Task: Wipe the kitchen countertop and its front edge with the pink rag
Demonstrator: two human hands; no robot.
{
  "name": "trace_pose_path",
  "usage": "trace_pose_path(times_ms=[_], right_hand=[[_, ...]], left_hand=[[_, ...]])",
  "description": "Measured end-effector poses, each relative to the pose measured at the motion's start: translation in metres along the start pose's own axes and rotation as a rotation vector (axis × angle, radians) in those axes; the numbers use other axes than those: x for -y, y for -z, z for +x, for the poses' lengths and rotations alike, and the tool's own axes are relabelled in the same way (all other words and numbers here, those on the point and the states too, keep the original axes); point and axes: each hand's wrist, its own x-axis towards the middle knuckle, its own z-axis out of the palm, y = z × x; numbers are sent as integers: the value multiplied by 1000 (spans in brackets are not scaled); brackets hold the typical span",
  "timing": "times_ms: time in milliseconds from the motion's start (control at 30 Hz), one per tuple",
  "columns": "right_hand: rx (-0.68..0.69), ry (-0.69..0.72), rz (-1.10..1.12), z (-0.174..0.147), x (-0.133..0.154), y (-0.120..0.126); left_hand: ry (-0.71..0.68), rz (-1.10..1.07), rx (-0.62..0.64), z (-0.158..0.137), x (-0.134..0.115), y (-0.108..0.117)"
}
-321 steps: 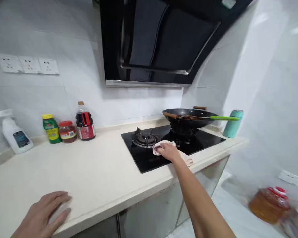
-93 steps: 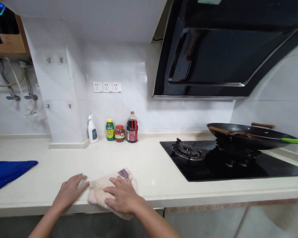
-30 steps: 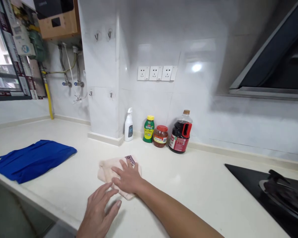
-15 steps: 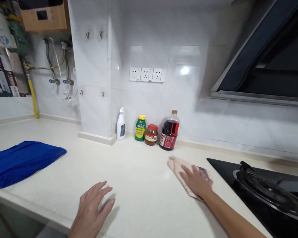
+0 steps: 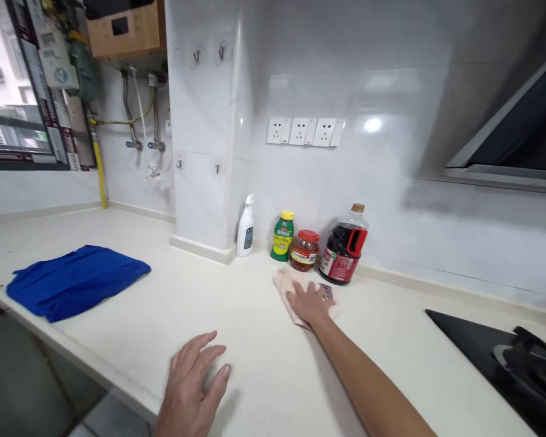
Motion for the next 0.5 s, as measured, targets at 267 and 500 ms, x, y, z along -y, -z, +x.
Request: trace_pose_path(times_ms=[267, 500], right_hand=[[87, 495, 46, -43, 177, -8], [188, 869, 43, -112, 215, -10]], left_hand=[[48, 1, -74, 2, -1, 3], [84, 26, -153, 2, -2, 4]])
